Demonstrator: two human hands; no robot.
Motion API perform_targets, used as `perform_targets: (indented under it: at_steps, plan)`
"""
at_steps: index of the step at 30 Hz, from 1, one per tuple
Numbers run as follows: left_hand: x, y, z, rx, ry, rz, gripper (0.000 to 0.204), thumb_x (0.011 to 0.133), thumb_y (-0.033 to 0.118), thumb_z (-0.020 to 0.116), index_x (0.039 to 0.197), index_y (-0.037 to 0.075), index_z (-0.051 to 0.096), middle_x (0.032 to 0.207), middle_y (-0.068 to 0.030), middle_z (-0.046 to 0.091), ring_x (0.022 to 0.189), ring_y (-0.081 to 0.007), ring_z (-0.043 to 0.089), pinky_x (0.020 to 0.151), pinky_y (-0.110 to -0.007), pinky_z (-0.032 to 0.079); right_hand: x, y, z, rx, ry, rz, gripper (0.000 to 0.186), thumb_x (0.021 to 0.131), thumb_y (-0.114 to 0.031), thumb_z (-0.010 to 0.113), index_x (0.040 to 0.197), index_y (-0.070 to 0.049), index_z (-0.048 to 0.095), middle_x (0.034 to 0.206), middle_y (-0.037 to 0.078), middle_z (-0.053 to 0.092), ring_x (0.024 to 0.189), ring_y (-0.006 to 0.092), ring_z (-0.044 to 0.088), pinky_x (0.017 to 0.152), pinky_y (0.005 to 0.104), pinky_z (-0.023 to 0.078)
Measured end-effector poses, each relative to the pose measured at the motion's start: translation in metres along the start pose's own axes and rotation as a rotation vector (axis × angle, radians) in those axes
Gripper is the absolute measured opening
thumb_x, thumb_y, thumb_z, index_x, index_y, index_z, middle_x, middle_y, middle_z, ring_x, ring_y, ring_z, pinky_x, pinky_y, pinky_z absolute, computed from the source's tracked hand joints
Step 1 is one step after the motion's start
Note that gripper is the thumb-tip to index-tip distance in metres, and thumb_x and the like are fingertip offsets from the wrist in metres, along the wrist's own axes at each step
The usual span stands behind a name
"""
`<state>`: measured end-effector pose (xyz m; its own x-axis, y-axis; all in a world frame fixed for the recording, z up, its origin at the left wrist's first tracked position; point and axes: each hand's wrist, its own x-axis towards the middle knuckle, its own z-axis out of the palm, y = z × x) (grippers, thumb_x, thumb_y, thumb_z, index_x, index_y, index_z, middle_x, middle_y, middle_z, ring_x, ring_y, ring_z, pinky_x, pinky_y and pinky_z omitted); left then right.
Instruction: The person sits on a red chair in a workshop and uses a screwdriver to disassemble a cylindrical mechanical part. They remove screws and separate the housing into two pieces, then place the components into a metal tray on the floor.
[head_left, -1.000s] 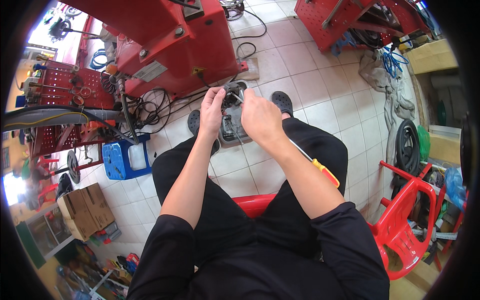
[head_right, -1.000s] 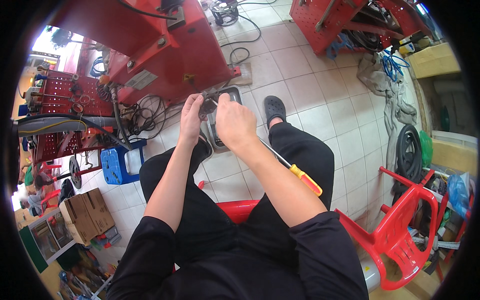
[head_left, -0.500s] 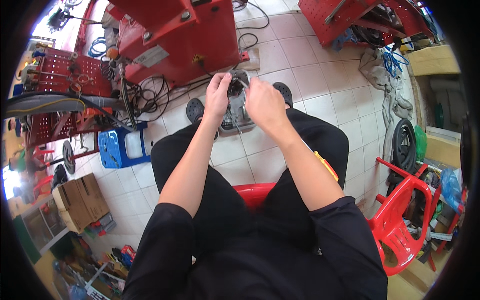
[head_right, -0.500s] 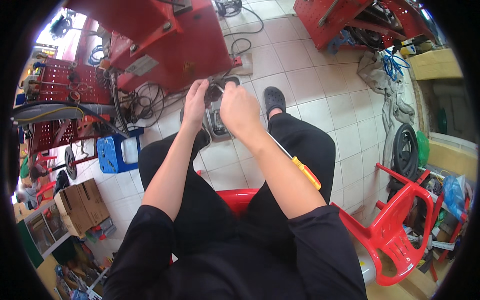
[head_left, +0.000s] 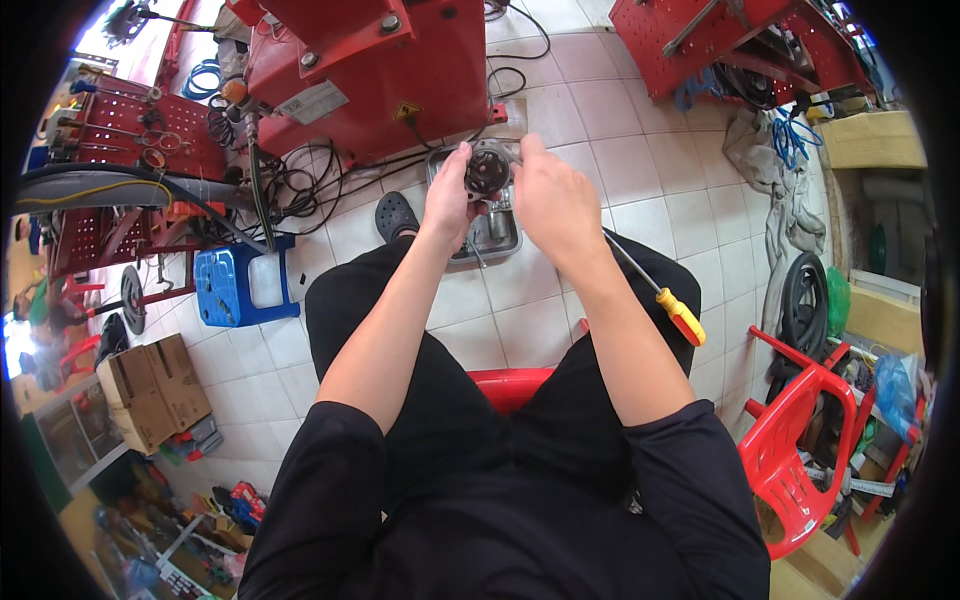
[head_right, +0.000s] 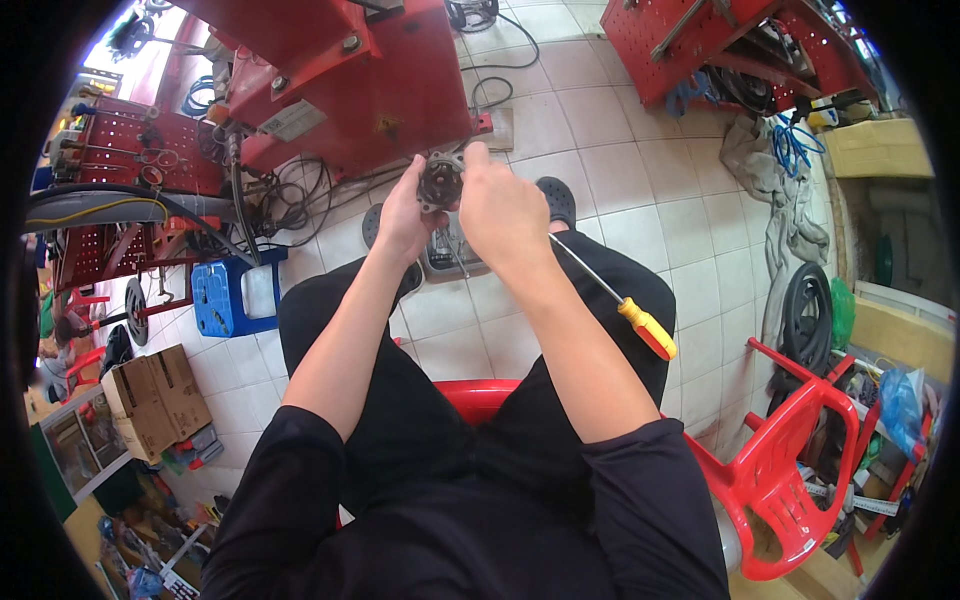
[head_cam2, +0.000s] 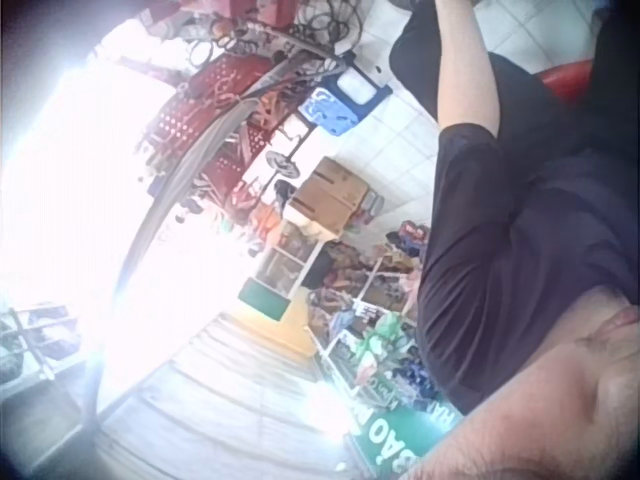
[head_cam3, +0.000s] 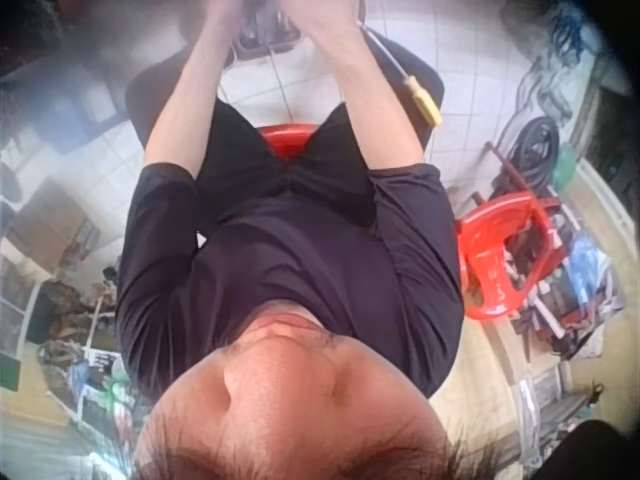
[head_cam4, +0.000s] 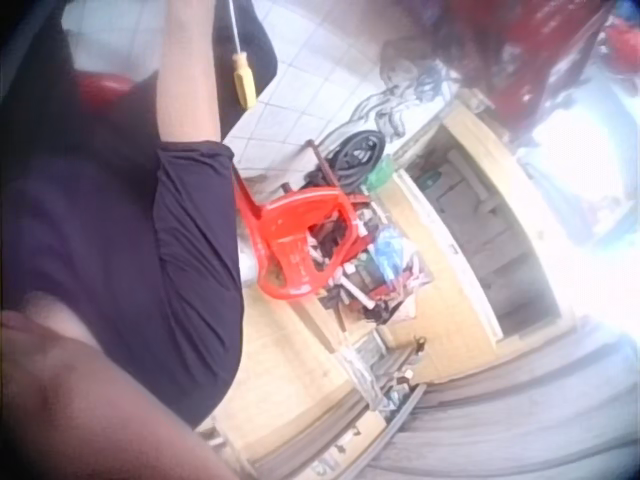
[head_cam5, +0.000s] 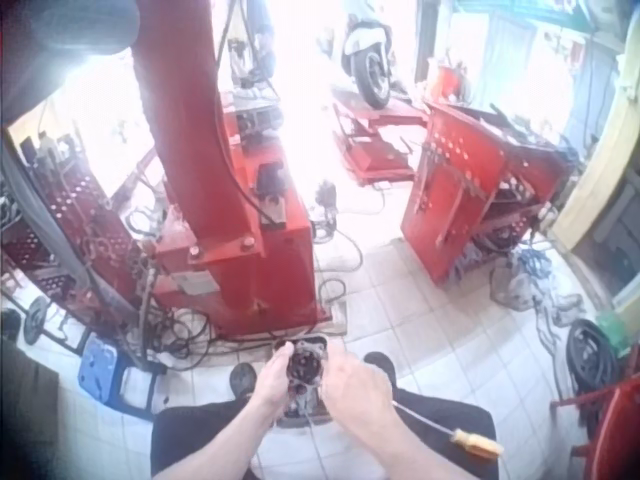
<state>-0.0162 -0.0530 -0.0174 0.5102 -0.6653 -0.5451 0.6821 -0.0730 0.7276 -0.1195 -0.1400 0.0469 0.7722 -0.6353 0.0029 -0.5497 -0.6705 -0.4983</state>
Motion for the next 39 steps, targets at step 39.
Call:
perform_targets:
  at_steps: [39]
  plan:
    - [-0.008, 0.012, -0.004, 0.208, -0.046, 0.295, 0.024, 0.092, 0.028, 0.033, 0.100, 0.012, 0.049, 0.081, 0.0002, 0.055, 0.066, -0.0072, 0.052, 0.052, -0.021, 0.043, 0.024, 0.009, 0.030, 0.362, 0.138, -0.280, 0.017, 0.079, -0.013, 0.061, 0.092, -0.003, 0.061, 0.076, 0.014, 0.064, 0.069, 0.0313, 0.063, 0.060, 0.0375, 0.049]
